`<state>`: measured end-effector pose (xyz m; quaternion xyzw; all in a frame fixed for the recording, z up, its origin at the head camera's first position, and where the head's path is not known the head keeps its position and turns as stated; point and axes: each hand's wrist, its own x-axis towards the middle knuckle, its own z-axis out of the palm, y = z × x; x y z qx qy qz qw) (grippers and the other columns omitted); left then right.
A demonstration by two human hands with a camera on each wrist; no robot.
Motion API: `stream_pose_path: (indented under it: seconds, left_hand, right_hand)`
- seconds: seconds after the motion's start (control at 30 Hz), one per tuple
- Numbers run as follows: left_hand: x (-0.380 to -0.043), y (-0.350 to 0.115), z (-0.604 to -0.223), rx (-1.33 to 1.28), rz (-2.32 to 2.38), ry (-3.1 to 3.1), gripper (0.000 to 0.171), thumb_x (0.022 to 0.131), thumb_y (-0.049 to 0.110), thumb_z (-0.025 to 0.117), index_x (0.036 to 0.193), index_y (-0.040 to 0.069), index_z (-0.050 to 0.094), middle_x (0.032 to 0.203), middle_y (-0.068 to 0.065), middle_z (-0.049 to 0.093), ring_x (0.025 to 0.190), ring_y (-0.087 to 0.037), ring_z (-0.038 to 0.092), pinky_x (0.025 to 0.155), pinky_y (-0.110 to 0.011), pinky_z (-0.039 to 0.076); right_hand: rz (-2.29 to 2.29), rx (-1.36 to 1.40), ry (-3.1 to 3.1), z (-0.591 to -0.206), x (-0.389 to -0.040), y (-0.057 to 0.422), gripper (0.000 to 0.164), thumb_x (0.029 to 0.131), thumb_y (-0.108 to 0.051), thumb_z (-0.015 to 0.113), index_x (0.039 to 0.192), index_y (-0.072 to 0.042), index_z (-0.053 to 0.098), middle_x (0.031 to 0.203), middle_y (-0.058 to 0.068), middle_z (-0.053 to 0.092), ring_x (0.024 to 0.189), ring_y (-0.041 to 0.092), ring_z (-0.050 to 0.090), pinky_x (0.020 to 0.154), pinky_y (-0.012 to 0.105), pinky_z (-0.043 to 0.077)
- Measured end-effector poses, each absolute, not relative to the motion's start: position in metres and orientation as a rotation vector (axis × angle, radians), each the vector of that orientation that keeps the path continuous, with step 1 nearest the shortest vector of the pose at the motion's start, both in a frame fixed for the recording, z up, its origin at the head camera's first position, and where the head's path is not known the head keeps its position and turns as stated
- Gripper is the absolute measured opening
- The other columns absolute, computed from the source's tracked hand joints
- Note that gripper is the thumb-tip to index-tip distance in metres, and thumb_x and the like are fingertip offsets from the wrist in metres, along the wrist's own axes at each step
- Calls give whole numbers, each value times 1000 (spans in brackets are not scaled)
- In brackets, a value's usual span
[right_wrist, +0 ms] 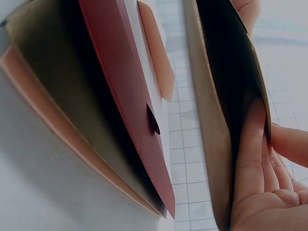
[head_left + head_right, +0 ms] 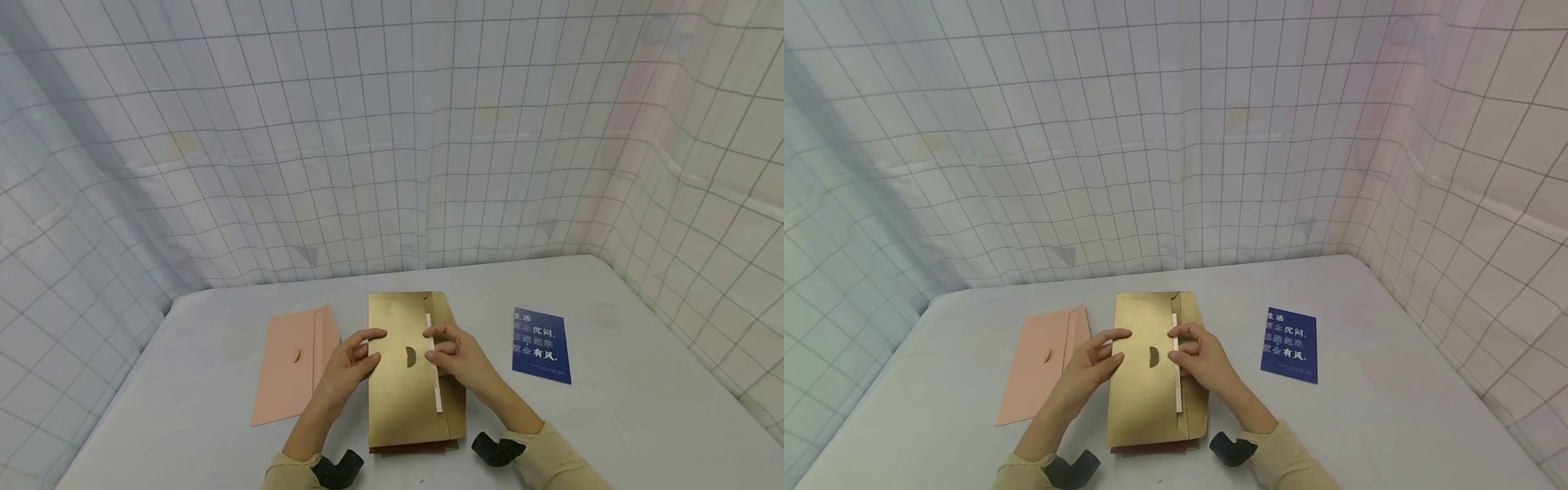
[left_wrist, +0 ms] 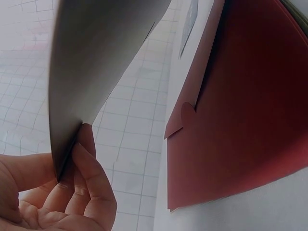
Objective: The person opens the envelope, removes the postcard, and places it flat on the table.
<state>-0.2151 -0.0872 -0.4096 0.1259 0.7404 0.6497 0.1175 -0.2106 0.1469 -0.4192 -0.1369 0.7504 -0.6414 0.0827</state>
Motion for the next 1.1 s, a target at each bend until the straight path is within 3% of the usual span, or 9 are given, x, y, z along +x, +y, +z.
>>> stream_pose_path:
  seconds: [0.6, 0.83, 1.1]
  left_hand:
    - [-214, -88, -406, 348, 1920, 2159, 36, 94, 4, 52, 129, 8, 50, 67, 4, 37, 62, -6, 41, 63, -22, 37]
    - [-214, -88, -407, 352, 1932, 2169, 36, 93, 4, 53, 128, 8, 51, 64, 3, 31, 59, -6, 36, 61, -22, 34]
    - [-214, -88, -406, 349, 1931, 2164, 36, 93, 3, 52, 129, 7, 50, 66, 3, 35, 62, -7, 39, 62, -22, 36]
  right_hand:
    - [-1911, -436, 2237, -419, -214, 151, 42, 91, -11, 58, 128, 4, 44, 95, 31, 66, 73, 4, 62, 69, 22, 54]
    - [-1922, -425, 2271, -420, -213, 151, 42, 91, -12, 60, 128, 3, 47, 97, 32, 66, 75, 4, 64, 69, 21, 54]
    - [-1915, -400, 2312, -419, -212, 150, 42, 90, -12, 61, 128, 1, 50, 99, 30, 67, 74, 5, 64, 67, 22, 54]
